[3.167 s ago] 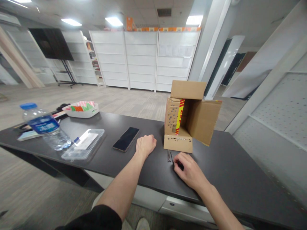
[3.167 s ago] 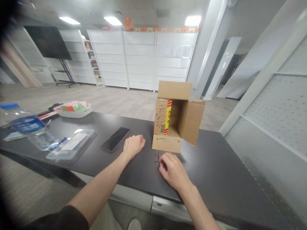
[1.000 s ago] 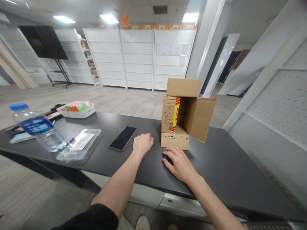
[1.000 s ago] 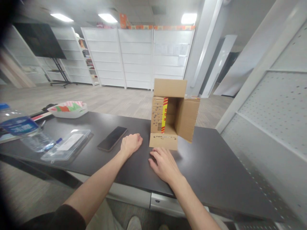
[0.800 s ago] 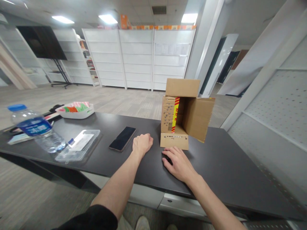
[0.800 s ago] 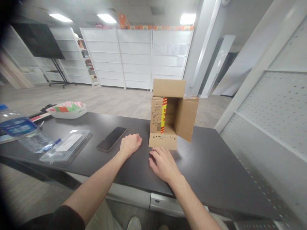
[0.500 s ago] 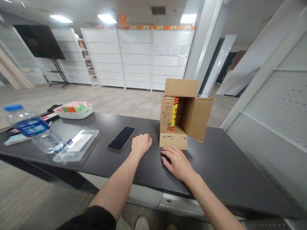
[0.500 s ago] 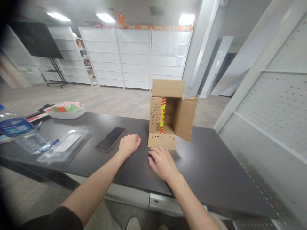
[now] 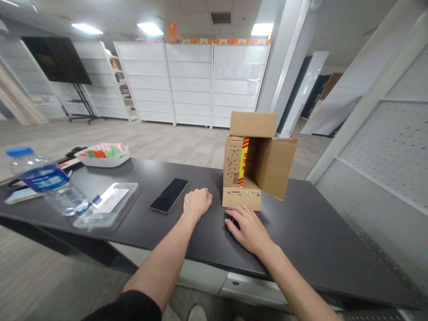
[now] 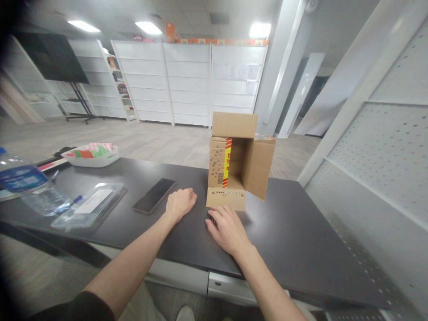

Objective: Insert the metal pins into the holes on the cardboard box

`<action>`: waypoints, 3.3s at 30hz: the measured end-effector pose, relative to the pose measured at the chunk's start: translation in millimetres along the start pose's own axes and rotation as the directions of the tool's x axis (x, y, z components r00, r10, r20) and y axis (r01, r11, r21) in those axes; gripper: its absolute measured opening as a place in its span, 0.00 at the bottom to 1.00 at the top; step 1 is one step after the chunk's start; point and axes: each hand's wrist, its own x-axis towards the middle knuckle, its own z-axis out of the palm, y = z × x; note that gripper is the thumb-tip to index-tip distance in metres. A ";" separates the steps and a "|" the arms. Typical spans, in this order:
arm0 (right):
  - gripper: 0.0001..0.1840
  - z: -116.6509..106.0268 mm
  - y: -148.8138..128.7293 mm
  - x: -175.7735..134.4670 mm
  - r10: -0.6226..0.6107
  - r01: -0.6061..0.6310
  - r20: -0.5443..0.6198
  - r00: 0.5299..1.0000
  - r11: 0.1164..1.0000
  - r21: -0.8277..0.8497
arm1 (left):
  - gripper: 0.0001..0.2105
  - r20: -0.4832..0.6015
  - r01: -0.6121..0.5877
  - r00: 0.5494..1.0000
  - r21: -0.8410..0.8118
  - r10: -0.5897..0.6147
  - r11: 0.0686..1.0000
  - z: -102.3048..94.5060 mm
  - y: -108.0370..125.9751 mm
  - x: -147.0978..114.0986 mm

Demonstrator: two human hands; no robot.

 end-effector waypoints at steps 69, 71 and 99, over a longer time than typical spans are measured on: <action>0.08 15.3 49.2 37.7 0.187 -0.273 -0.373 0.909 0.943 -0.193 | 0.19 0.006 0.003 1.000 -0.023 -0.003 1.000 3.1 -2.2 1.2; 0.09 14.6 47.7 37.0 0.184 -0.265 -0.375 0.909 0.948 -0.178 | 0.19 0.015 0.009 1.000 -0.026 -0.009 1.000 2.1 -1.9 1.1; 0.09 12.7 48.2 33.9 0.109 -0.075 -0.370 0.923 0.992 0.104 | 0.19 0.040 0.024 0.999 -0.020 -0.023 1.000 -5.0 1.2 -1.2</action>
